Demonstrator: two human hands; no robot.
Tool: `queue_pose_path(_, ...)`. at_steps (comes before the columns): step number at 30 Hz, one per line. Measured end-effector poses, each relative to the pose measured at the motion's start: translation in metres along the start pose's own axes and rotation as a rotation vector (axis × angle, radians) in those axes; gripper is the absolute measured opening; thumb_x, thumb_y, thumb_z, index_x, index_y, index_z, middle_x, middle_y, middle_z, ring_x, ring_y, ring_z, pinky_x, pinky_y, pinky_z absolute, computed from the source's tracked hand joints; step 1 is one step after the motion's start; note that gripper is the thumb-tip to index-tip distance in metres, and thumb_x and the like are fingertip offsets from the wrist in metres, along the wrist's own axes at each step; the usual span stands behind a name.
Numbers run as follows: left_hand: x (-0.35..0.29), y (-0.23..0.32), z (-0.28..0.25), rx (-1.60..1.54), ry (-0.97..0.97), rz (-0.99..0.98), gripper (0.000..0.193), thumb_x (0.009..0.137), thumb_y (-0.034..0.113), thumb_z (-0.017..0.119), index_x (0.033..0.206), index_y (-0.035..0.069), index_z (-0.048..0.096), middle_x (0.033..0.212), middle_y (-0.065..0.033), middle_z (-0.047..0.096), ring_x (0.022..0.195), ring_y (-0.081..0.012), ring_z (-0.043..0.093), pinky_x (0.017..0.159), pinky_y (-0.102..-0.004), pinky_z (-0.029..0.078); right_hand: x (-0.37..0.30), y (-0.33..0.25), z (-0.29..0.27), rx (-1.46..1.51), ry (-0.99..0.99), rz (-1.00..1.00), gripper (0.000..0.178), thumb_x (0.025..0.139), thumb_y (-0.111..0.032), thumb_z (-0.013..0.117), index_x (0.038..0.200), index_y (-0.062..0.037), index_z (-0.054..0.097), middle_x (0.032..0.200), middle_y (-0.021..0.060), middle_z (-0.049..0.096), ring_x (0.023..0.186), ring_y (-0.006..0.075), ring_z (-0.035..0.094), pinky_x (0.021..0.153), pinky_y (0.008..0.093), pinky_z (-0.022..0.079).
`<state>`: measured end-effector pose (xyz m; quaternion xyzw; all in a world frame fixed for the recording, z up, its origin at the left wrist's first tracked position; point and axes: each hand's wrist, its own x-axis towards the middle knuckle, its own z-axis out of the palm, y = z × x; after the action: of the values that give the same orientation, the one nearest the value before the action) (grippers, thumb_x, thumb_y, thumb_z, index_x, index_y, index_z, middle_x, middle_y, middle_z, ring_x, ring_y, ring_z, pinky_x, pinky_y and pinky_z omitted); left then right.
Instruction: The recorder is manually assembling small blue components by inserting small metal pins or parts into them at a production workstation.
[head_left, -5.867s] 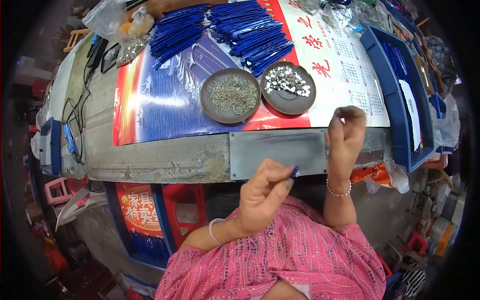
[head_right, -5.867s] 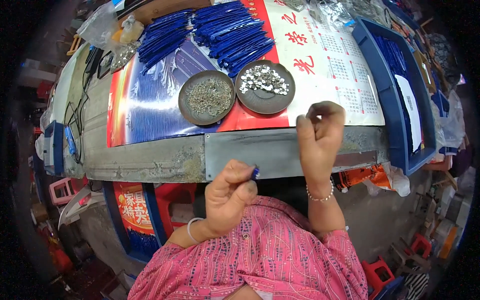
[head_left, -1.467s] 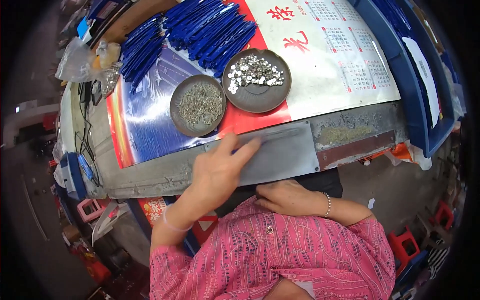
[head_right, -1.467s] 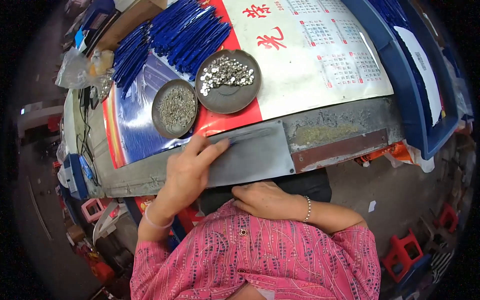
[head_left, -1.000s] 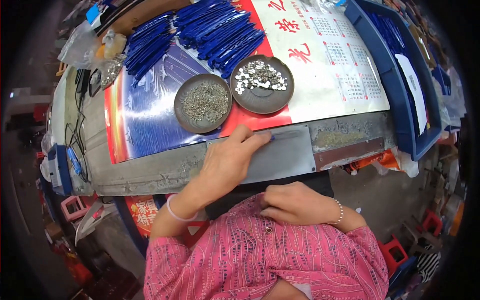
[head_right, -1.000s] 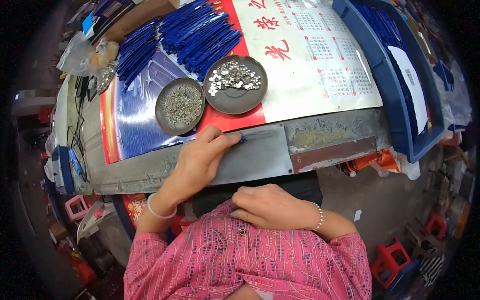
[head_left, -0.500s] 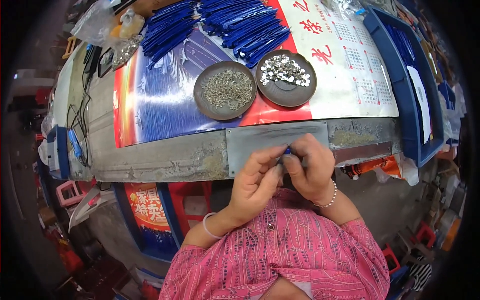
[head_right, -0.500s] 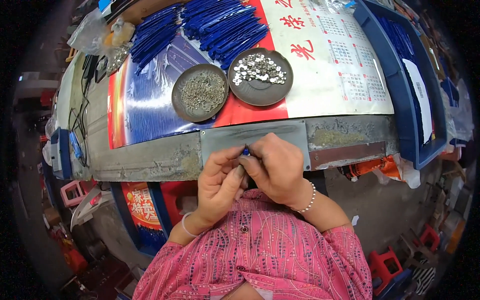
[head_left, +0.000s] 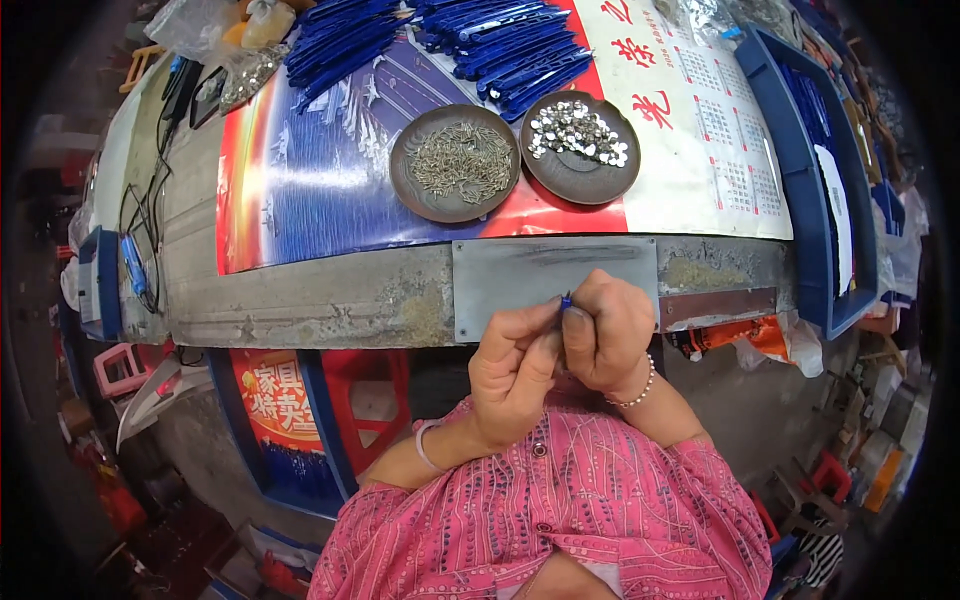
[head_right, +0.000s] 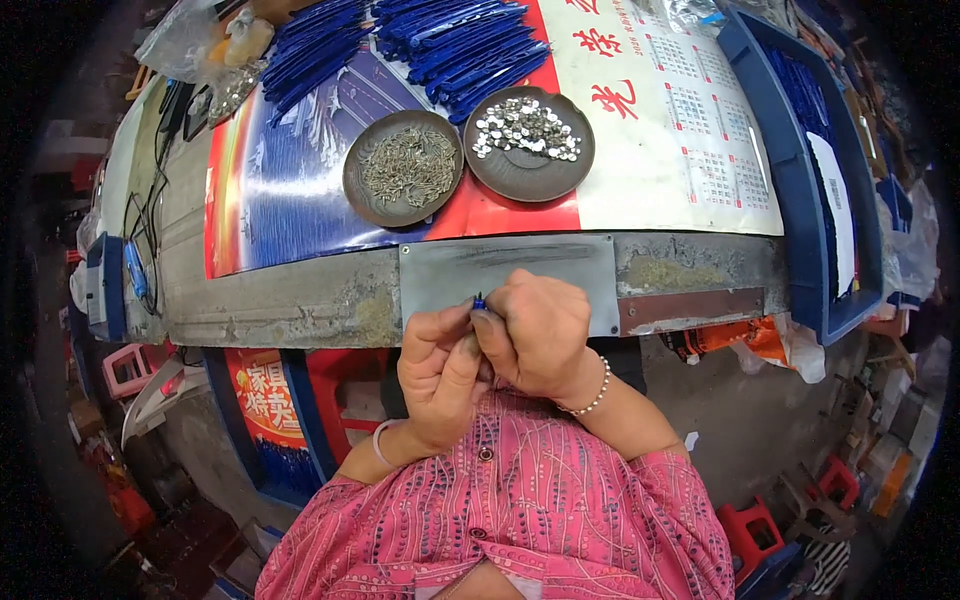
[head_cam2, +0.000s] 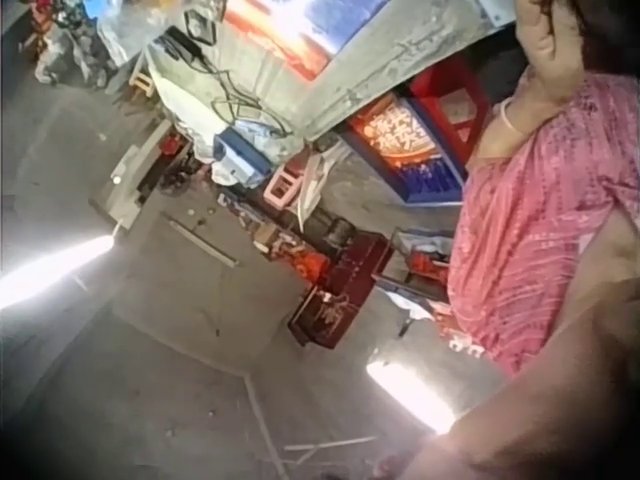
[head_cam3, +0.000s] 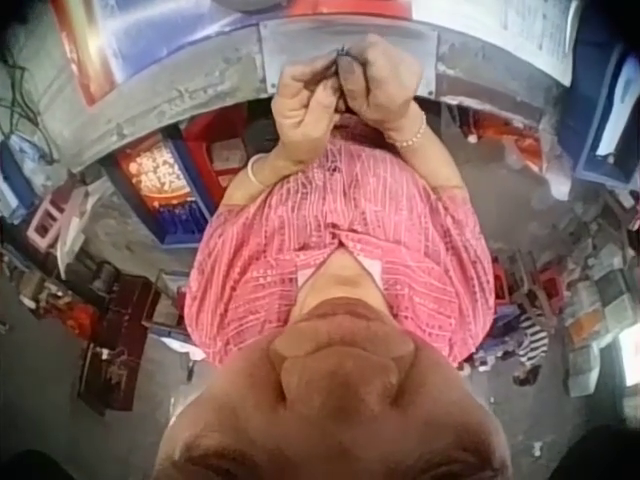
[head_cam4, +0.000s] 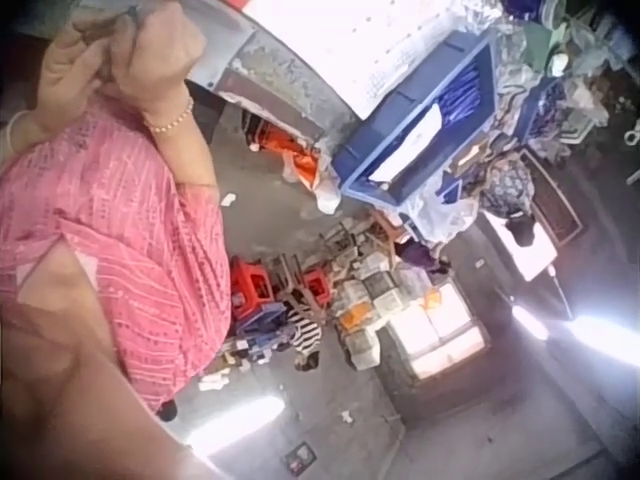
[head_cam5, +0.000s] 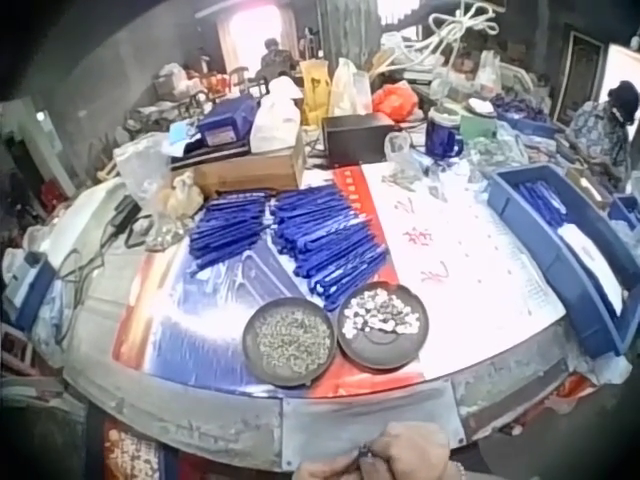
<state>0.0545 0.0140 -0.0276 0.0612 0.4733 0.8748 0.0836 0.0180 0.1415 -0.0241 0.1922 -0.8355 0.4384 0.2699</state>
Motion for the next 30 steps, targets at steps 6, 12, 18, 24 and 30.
queue_pose_path(6,0.001,-0.008,-0.008,-0.099,-0.023,-0.001,0.029,0.095,0.001,0.045,0.124,0.001,0.042,0.088,-0.0005,0.054,0.069,-0.0028,0.046,0.06,-0.0162,0.039,0.002,-0.017,-0.008,0.362,-0.133,0.488,0.015,0.081,-0.008,0.061,0.075,0.0007,0.05,0.061,0.0108,0.05,0.048,0.0272,0.051,0.044,0.0335,0.039)
queue_pose_path(12,-0.001,-0.003,-0.002,0.066,0.025,-0.082,0.032,0.095,0.003,0.044,0.126,0.006,0.039,0.086,-0.0029,0.054,0.061,-0.0036,0.042,0.053,-0.0172,0.033,0.0,-0.004,0.004,0.079,-0.013,0.14,0.017,0.077,-0.007,0.066,0.074,0.0002,0.05,0.063,0.0105,0.051,0.051,0.0264,0.053,0.045,0.0337,0.041)
queue_pose_path(18,-0.01,-0.012,-0.006,0.092,0.039,-0.061,0.029,0.095,0.003,0.044,0.123,0.003,0.04,0.083,-0.0021,0.053,0.06,-0.0033,0.041,0.052,-0.0179,0.033,-0.008,-0.009,0.0,0.013,-0.135,0.262,0.017,0.076,-0.007,0.066,0.075,0.0014,0.05,0.064,0.0103,0.049,0.053,0.026,0.053,0.047,0.0343,0.042)
queue_pose_path(24,-0.011,-0.012,-0.008,0.036,0.026,0.034,0.027,0.094,0.0,0.044,0.12,0.002,0.042,0.088,-0.0041,0.054,0.067,-0.0054,0.047,0.057,-0.0191,0.039,-0.016,-0.015,-0.008,0.505,-0.198,0.514,0.008,0.084,-0.003,0.055,0.082,0.0027,0.051,0.069,0.0101,0.054,0.057,0.0131,0.049,0.051,0.0263,0.04)
queue_pose_path(30,-0.012,-0.011,-0.01,0.15,0.031,0.1,0.025,0.093,-0.002,0.043,0.119,0.0,0.041,0.111,-0.0119,0.056,0.093,-0.01,0.054,0.079,-0.0219,0.045,-0.025,-0.017,0.008,0.461,0.025,0.313,0.021,0.078,0.004,0.059,0.097,0.0042,0.049,0.087,0.0142,0.056,0.074,0.0164,0.052,0.065,0.0258,0.045)
